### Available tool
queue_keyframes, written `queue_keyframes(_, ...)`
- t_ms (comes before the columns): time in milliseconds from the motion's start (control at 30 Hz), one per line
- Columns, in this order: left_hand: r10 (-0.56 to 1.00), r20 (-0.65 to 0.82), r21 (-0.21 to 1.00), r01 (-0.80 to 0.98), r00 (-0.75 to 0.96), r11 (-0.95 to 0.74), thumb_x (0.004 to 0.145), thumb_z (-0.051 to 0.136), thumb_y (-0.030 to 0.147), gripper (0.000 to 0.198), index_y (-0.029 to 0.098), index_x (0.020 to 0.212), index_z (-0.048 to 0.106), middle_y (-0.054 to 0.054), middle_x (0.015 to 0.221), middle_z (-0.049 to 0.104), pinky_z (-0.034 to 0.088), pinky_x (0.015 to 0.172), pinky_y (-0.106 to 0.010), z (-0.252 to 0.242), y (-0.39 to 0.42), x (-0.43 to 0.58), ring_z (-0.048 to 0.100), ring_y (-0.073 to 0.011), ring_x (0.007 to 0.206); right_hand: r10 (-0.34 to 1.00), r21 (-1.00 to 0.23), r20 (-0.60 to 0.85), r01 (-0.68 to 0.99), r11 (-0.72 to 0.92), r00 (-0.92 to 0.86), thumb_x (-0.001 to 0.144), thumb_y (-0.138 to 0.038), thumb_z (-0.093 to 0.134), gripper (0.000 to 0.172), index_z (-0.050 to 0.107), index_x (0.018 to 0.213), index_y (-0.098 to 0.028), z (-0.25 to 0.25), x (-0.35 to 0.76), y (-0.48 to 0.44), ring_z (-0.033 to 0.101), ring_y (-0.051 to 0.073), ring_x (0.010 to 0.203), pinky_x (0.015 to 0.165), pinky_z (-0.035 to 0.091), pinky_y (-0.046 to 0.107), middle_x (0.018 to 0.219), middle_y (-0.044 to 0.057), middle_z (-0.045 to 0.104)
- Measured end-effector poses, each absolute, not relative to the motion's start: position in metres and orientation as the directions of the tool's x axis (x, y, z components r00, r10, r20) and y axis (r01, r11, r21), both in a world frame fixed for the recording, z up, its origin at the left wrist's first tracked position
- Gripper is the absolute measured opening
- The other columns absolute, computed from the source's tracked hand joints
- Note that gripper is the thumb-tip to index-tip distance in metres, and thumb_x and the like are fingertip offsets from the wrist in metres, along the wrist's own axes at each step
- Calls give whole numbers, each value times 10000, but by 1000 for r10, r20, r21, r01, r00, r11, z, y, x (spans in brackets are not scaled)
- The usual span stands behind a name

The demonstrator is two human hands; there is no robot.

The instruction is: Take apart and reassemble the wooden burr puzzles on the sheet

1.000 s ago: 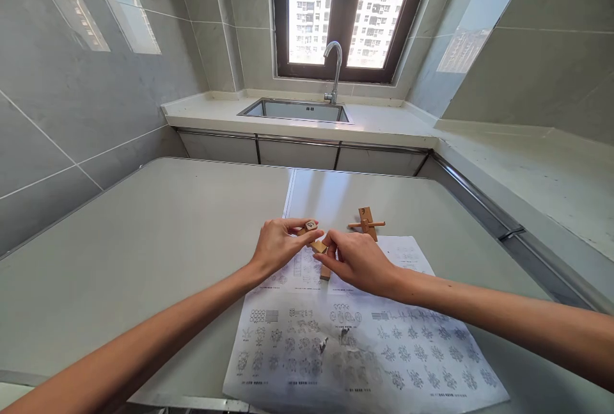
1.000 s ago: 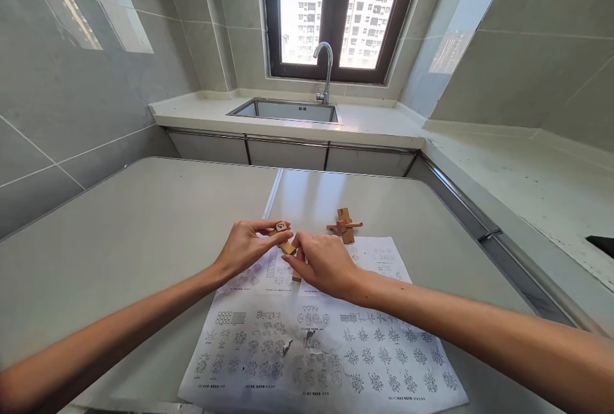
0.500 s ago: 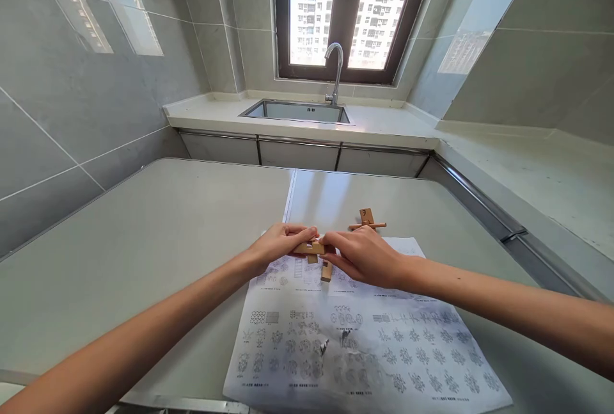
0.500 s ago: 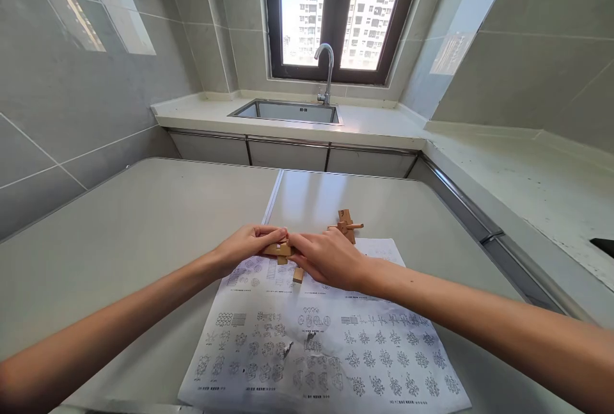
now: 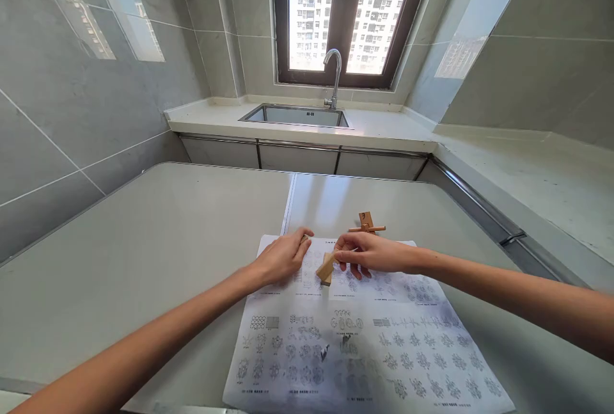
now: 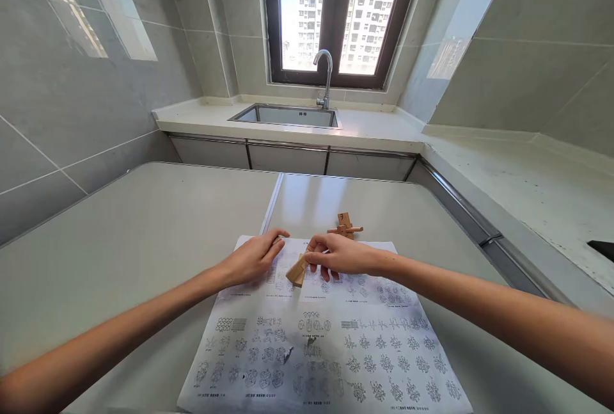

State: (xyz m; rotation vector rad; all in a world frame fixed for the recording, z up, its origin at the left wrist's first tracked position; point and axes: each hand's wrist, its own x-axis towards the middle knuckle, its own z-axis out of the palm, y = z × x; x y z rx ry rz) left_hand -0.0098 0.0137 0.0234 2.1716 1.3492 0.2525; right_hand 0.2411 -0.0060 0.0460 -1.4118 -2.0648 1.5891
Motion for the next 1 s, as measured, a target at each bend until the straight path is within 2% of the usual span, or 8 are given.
queue_keyframes(167,813,-197,419,797,548,-436,1060,300,512,504,263,1405,570,-123,1253,733,519,891,-446,18,2,0,698,-342,1110,583,-740,-613,646,-188,-533,950,-505,687,345,645,890,-168,43,252,3,642,120,706,626,497,223,827,33,709)
queue_keyframes(300,798,-210,372,801,565,-469,1055,321,542,529,260,1437,555,-130,1184,746,527,839,-442,14,-5,11,711,-352,1047,557,-701,-679,647,-298,-479,950,-450,709,298,661,895,-162,32,249,5,673,112,744,625,497,203,916,49,750)
queue_keyframes(500,779,-213,302,799,589,-521,1072,313,460,476,249,1415,566,-136,1144,746,526,832,-436,13,-11,22,720,-342,1024,622,-673,-701,612,-416,-349,1028,-349,619,333,649,765,-148,27,232,11,648,80,643,583,503,175,758,17,689)
queue_keyframes(733,795,-193,289,807,576,-515,1089,261,417,439,213,1329,567,-139,1160,720,528,851,-440,12,-14,20,718,-336,1026,712,-669,-653,637,-384,-257,1056,-292,564,367,581,714,-162,24,218,12,620,66,562,500,452,161,656,-4,642)
queue_keyframes(900,837,-191,216,854,513,-474,1087,218,356,469,165,1431,472,-183,1252,649,536,860,-471,13,-20,22,710,-350,1032,750,-670,-620,653,-352,-231,1025,-298,596,337,548,712,-182,11,211,17,605,76,507,463,463,177,661,11,676)
queue_keyframes(1000,842,-214,156,869,494,-470,1069,223,275,437,164,1418,461,-189,1247,624,548,825,-454,15,-22,24,714,-340,1008,757,-657,-615,673,-339,-219,1000,-302,624,324,545,706,-190,4,206,20,597,90,472,446,478,186,613,14,668)
